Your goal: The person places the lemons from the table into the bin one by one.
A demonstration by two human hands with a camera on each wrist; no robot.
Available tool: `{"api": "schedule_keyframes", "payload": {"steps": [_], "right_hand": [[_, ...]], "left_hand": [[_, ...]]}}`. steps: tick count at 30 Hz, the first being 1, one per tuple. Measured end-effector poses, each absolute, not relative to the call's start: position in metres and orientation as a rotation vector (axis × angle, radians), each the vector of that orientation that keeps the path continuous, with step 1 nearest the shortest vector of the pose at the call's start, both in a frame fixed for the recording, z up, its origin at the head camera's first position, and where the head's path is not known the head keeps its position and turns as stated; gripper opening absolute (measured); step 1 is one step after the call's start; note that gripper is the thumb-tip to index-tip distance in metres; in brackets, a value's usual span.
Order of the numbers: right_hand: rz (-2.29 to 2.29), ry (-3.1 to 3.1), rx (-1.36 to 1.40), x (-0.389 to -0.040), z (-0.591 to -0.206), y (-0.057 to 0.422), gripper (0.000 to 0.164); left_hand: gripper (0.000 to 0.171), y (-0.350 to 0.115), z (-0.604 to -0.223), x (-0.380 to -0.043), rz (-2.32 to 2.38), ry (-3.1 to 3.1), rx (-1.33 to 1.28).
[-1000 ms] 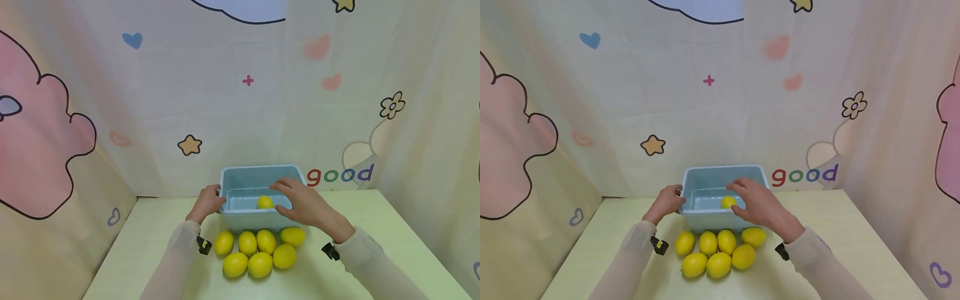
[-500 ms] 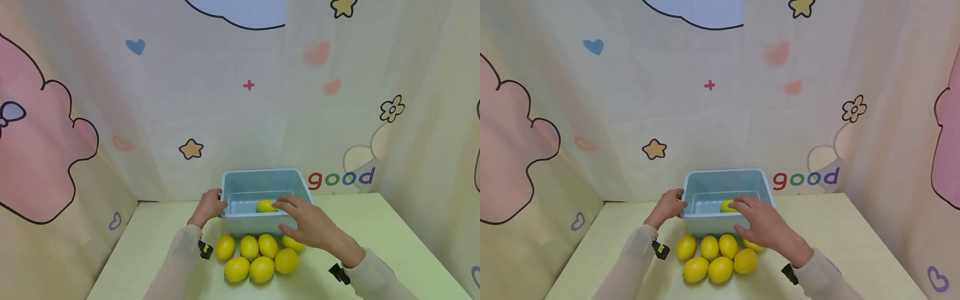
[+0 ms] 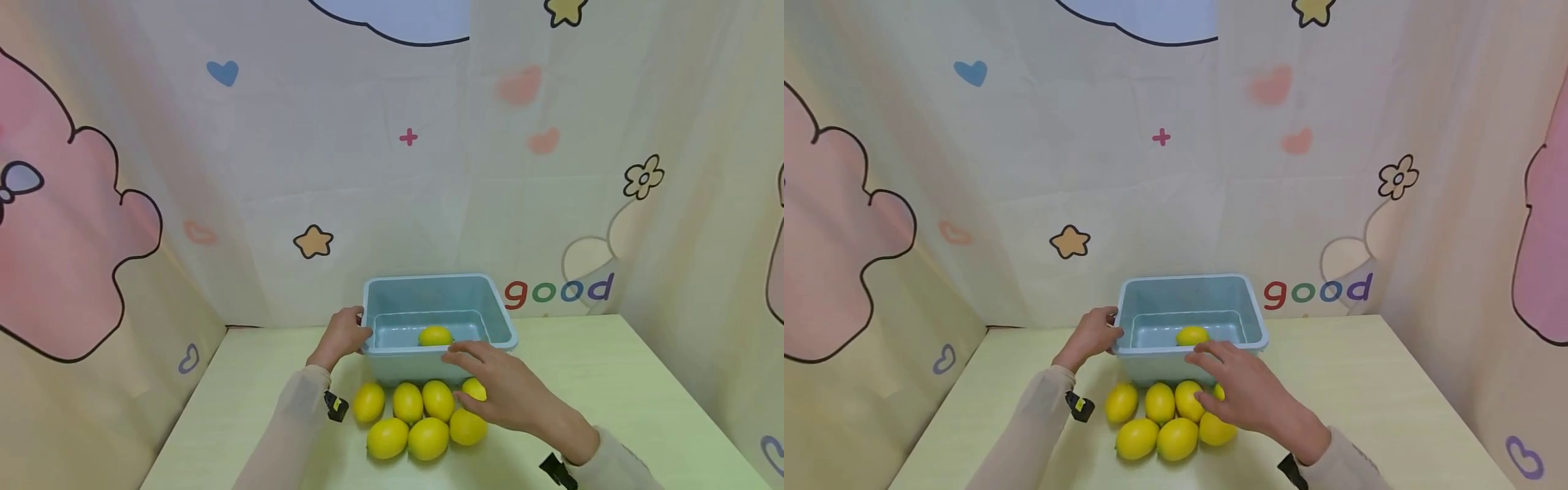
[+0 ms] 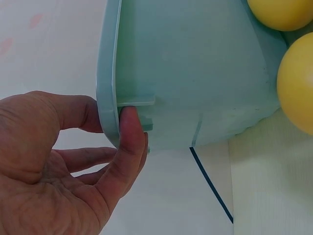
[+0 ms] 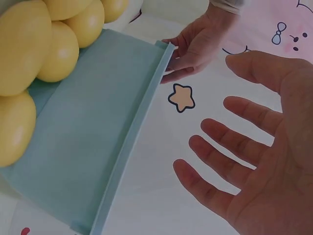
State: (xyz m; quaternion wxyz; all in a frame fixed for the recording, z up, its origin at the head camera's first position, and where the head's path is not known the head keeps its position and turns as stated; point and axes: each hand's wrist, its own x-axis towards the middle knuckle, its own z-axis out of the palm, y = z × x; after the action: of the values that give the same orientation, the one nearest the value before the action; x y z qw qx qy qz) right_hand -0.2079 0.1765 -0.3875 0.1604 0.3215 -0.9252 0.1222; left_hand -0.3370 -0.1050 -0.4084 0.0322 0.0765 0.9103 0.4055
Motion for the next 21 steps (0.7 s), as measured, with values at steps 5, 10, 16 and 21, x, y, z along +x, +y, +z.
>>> {"api": "schedule_keyframes", "payload": {"steps": [5, 10, 16, 21], "right_hand": [[0.351, -2.654, 0.937, -0.202, -0.397, 0.175, 0.042], [0.324, -2.691, 0.946, -0.199, -0.408, 0.176, 0.045], [0.340, -2.781, 0.961, -0.200, -0.420, 0.176, 0.047], [0.348, -2.825, 0.991, -0.200, -0.430, 0.175, 0.049]], "left_hand": [[0.047, -0.105, -0.407, -0.336, 1.257, 2.798, 0.230], [0.047, -0.105, -0.407, -0.337, 1.253, 2.806, 0.235], [0.049, -0.106, -0.408, -0.337, 1.250, 2.810, 0.230], [0.049, -0.105, -0.407, -0.337, 1.244, 2.805, 0.232]]}}
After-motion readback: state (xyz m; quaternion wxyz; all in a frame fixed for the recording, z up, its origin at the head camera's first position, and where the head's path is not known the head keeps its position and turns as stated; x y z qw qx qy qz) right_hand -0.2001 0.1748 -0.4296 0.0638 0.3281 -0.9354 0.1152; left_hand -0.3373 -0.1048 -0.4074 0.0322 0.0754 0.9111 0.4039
